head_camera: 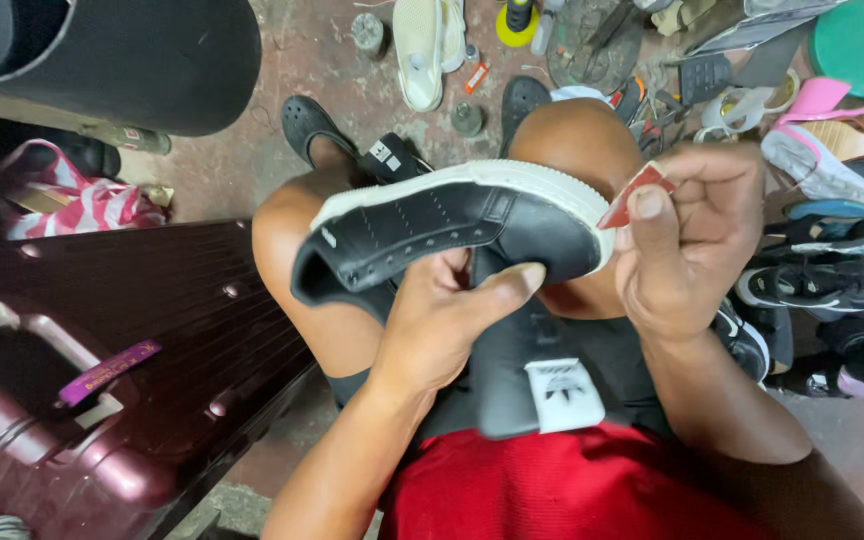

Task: The person cleans the white midsole of a black sneaker using a small orange tool, a white cloth, and a knife. They scrape and wipe the midsole repeatedly, then use the knife to carefully remove material from the edge of the sole.

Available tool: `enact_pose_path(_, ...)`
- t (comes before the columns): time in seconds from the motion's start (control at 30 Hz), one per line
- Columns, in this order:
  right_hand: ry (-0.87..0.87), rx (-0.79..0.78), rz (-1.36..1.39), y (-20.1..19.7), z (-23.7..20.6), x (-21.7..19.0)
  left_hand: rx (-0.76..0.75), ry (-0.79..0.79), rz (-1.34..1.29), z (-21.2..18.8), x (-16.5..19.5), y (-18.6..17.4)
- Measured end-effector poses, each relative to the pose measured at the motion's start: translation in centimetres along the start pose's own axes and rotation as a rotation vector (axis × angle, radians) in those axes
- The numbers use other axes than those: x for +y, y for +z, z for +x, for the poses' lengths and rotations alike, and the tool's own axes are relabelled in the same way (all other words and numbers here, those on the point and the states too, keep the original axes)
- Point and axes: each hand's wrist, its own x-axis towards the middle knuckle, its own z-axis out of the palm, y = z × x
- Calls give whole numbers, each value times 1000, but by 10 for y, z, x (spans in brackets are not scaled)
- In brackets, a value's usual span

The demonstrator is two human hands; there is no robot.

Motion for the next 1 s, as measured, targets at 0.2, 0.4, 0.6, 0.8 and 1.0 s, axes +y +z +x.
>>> enact_pose_path(0.2,170,-173,106,-19,29,-6,94,-277,-315,-9,4,-10)
enact_pose_path(0.4,246,-253,-48,-53,39,-1,35,-209,-493,34,-19,-15)
enact_pose_path(0.6,250,-312,-247,-58,26,-7,14,-186,-585,38,-22,-22)
enact_pose_path(0.8,230,-329,-357,-49,26,-7,-4,-145,-533,33,-24,-19)
enact_pose_path(1.0,243,-325,-351,-37,27,-7,10,-176,-535,28,-23,-25)
